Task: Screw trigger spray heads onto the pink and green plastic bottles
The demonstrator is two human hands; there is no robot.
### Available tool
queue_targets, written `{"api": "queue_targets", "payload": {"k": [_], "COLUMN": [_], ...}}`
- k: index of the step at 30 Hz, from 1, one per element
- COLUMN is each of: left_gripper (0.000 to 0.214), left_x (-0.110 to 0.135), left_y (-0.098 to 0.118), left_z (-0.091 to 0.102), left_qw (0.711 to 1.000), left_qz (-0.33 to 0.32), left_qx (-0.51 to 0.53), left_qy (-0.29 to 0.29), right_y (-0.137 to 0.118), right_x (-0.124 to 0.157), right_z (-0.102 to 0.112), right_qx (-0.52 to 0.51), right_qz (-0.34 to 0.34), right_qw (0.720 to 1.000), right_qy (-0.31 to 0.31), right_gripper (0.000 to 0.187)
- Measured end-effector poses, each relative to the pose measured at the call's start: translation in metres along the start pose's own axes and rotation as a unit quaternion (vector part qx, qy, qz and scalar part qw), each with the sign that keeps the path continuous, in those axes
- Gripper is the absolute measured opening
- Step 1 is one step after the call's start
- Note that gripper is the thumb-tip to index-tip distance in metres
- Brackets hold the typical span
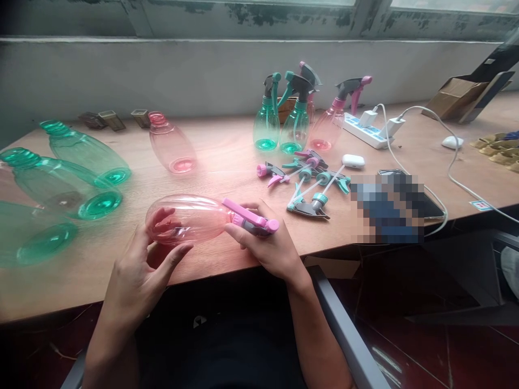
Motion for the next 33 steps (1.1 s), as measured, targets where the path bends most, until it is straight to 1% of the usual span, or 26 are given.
{"api": "queue_targets", "payload": {"k": [7,21,33], "left_gripper": [0.073,0.075,0.075], "left_x": [0.0,0.0001,-0.0018], "left_y": [0.0021,0.0014,0.0014], "left_z": [0.0003,0.0005,-0.0023], "left_qw": [1.0,1.0,1.0], "left_qz": [-0.009,-0.014,-0.016], "left_qx": [-0.003,-0.003,-0.008], "left_qy": [0.002,0.008,0.007], "right_y": [0.0012,0.0017,0.0017], "right_x": [-0.0006,-0.0008,0.0002], "right_z": [-0.0001,-0.0007,0.0002], "right_qx": [-0.006,-0.025,-0.015], "right_qz": [0.004,0.01,0.012], "right_qw": [1.0,1.0,1.0], "right_qy": [-0.002,-0.005,-0.003], "right_gripper": [0.04,0.035,0.035]}}
Point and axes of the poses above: each hand's wrist, its own x-axis away from the middle knuckle, its own z-axis out of the back of the hand, y = z × x, the point moved 10 cm from there along -x, towards the middle knuckle, and after that the axes turned 4 degrees about y, right-handed, at the moved point
